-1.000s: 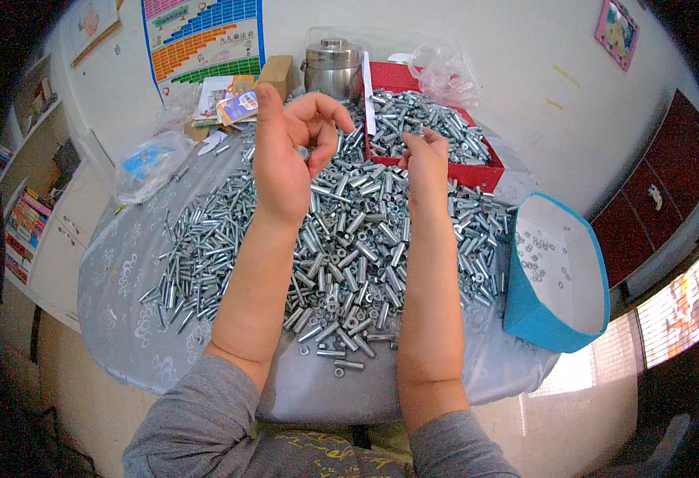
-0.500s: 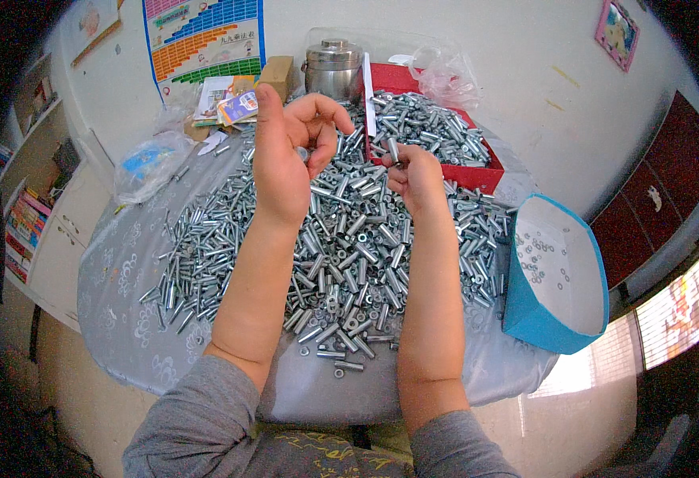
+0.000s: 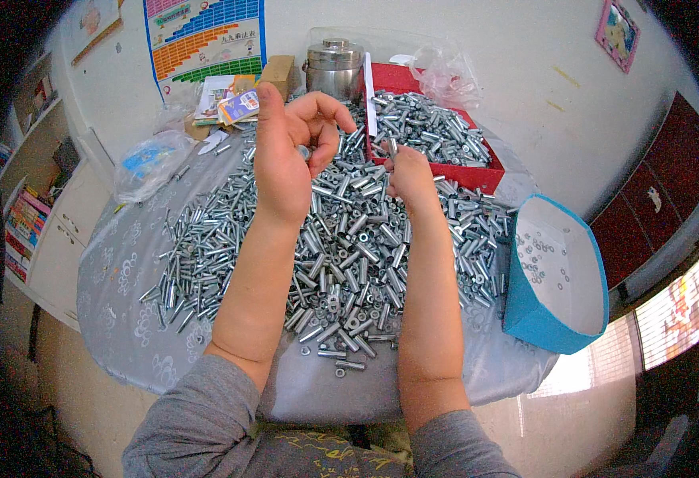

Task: The person sits at a table covered with a large pile of metal fasteners, including cylindrical pins and washers. They repeatedly pick up individual pins and washers, insert the washers onto the pins, and place the assembled units into a red box.

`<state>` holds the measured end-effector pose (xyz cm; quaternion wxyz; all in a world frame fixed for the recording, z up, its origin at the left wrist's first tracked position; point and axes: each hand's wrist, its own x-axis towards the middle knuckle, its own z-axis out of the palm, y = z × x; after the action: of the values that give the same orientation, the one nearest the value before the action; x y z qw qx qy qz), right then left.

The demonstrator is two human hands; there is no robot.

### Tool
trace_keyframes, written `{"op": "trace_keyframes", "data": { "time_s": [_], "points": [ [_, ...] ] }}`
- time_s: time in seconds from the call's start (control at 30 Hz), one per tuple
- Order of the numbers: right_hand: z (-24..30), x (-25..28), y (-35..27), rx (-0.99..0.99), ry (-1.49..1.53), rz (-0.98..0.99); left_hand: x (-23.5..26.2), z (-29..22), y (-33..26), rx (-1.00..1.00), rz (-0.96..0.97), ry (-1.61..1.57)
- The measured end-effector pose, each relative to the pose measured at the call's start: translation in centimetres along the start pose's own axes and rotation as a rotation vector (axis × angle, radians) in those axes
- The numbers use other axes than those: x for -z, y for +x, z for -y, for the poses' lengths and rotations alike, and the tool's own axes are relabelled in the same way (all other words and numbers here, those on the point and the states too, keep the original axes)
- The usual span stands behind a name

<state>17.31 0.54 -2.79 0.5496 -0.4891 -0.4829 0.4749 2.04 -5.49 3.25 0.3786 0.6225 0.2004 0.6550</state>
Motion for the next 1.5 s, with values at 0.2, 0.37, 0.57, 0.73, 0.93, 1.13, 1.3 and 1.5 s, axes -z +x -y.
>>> {"op": "trace_keyframes", "data": {
  "time_s": [0.2,0.37,0.57,0.73,0.93,1.13,1.3,1.5],
  "points": [
    [-0.5,0.1,0.3,0.043,0.067,0.002,0.0,-0.3,0.0,-0.001,0.001,-0.002],
    [-0.7,-0.1,0.2,0.023,-0.046,0.034,0.1,-0.1,-0.1,0.011,0.004,0.007],
    [-0.6,0.3,0.3,0.021,-0.300,0.016,0.1,-0.1,0.0,0.006,0.009,0.002],
    [-1.1,0.8,1.3,0.171,-0.578,-0.158,0.1,-0.2,0.1,-0.004,0.000,-0.002],
    [-0.4,0.4,0.2,0.130,-0.198,-0.080,0.3,0.2,0.1,-0.035,0.042,0.053],
    [-0.8,0.0,0.3,0.181,-0.359,-0.031,0.3,0.3,0.2,-0.026,0.048,0.051],
    [-1.1,0.8,0.7,0.378,-0.597,-0.143,0.3,-0.1,0.2,-0.030,0.013,0.005],
    [0.0,0.9,0.2,0.363,-0.517,-0.210,0.3,-0.2,0.1,-0.035,-0.005,-0.007]
  ]
}}
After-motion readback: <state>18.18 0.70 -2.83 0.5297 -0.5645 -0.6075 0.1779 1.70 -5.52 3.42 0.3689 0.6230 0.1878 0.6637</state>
